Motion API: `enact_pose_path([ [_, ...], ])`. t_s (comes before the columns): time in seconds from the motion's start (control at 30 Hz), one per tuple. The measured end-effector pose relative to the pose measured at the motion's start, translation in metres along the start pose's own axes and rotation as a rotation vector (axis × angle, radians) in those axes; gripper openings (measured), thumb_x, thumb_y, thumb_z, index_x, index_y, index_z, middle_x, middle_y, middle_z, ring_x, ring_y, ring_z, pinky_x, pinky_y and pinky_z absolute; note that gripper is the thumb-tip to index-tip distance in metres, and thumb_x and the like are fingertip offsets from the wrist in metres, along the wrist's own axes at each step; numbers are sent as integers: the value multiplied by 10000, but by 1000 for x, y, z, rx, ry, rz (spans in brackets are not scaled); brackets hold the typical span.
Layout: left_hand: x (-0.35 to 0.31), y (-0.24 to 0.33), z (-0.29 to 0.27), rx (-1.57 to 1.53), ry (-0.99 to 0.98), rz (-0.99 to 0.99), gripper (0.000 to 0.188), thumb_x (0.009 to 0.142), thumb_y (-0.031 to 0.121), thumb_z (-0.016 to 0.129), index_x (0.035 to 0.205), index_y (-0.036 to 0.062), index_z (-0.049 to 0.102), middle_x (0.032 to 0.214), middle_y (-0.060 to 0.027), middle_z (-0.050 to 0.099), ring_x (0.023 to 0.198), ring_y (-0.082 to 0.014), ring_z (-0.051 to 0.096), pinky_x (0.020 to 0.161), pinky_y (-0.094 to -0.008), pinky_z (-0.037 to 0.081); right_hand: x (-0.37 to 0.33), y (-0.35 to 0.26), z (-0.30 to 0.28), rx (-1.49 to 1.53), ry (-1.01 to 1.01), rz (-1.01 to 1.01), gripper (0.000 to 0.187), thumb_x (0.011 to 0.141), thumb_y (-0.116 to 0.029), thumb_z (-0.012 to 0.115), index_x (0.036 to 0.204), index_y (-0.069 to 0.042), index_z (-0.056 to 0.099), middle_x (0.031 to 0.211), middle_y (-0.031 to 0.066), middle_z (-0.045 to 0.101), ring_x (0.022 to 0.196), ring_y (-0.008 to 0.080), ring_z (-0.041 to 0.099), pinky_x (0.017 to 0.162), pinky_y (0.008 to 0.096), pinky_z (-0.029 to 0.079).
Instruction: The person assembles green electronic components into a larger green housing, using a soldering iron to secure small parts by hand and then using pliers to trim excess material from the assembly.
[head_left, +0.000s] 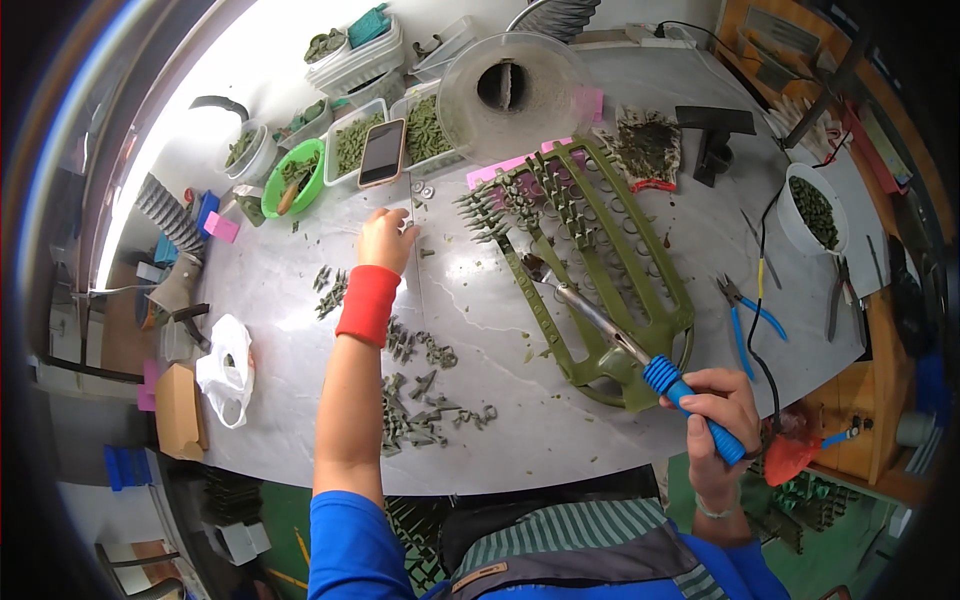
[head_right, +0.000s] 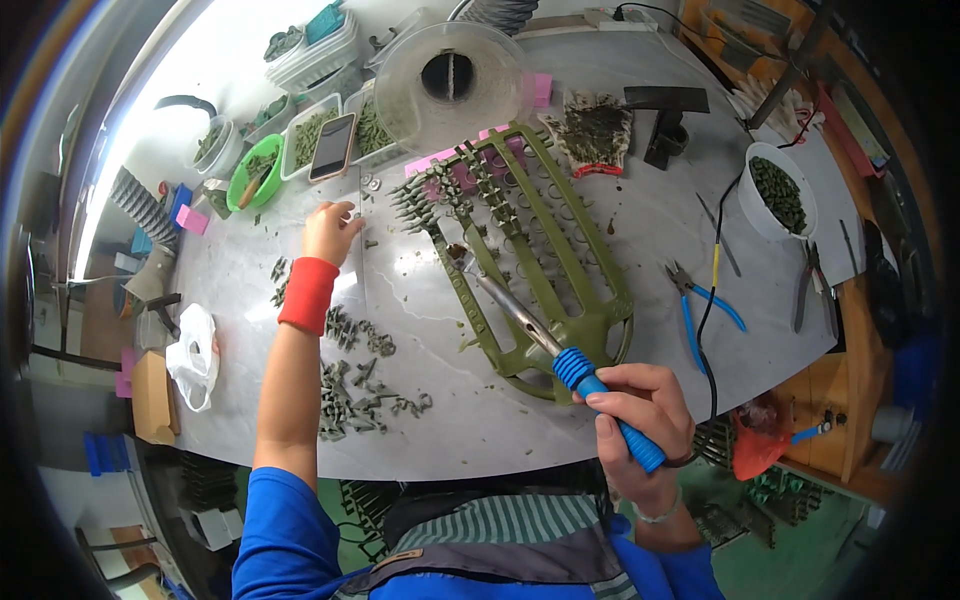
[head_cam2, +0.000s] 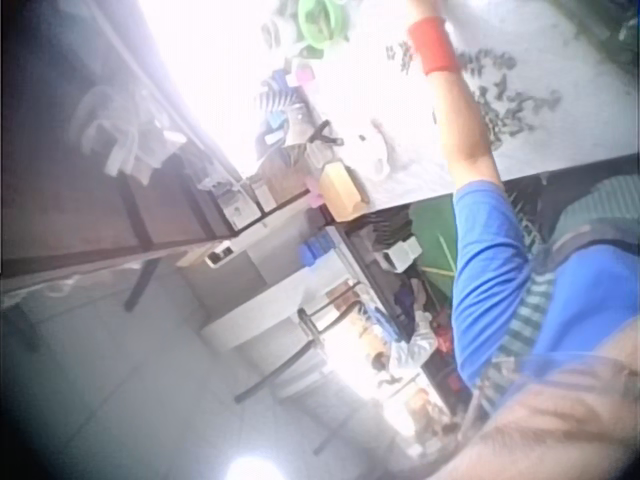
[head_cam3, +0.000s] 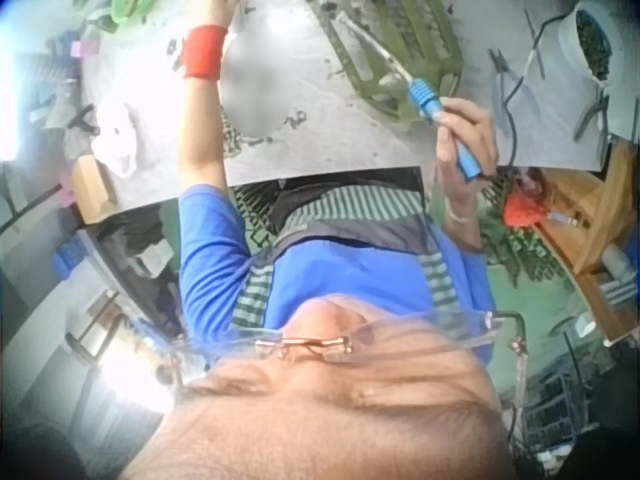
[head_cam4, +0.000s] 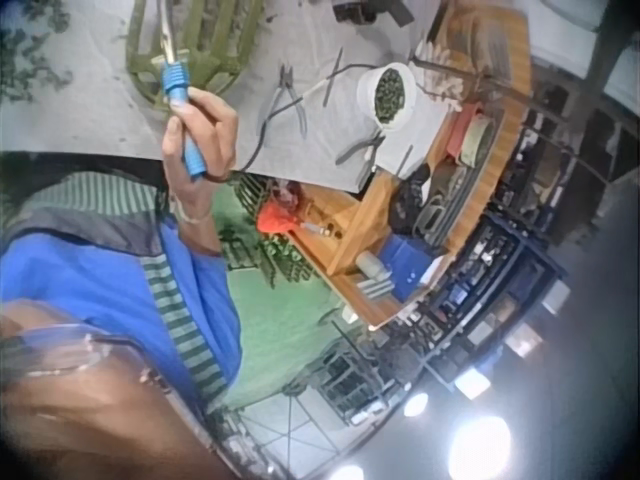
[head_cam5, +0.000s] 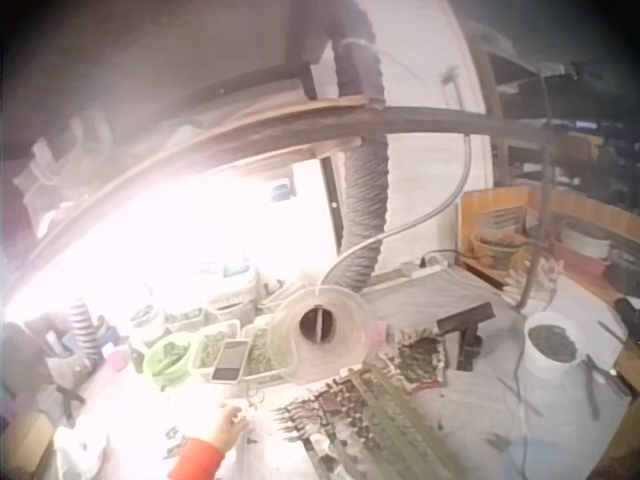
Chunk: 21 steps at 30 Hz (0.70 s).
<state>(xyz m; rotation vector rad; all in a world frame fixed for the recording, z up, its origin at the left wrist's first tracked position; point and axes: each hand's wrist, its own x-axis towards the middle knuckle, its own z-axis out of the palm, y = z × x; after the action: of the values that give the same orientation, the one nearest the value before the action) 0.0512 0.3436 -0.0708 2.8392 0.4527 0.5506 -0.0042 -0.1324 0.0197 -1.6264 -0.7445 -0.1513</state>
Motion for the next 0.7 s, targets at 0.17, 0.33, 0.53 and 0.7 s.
enact_pose_path([
  [0.17, -5, -13, 16, 121, 118, 53, 109, 821, 91, 688, 921, 55, 711, 887, -169, 675, 807, -362, 671, 731, -393, 542, 0, -9, 0, -19, -1, 1, 201, 814, 38, 586, 1007, 4, 633, 1084, 205, 572, 829, 274, 691, 740, 359, 588],
  [0.33, -17, -3, -12, -160, 80, -110, 132, 857, 73, 698, 979, 35, 732, 881, -154, 735, 763, -240, 715, 721, -314, 551, 0, -8, 0, -54, 2, 3, 214, 814, 50, 582, 1015, 0, 637, 1073, 199, 586, 833, 272, 694, 742, 354, 588],
  [0.53, -37, 100, -57, -908, 9, 3, 138, 868, 6, 717, 1005, -8, 731, 903, -52, 733, 789, -100, 676, 748, -231, 537, 3, -3, -1, -95, 40, -16, 217, 806, 76, 583, 1000, 5, 650, 1056, 188, 601, 833, 257, 702, 731, 335, 593],
  [0.7, -38, 157, -56, -620, 24, 198, 125, 823, 74, 755, 947, 58, 750, 879, -78, 722, 780, -195, 672, 722, -296, 533, 6, 5, 1, -66, 52, -29, 185, 805, 74, 606, 968, 19, 675, 1057, 182, 613, 828, 256, 708, 734, 322, 591],
])
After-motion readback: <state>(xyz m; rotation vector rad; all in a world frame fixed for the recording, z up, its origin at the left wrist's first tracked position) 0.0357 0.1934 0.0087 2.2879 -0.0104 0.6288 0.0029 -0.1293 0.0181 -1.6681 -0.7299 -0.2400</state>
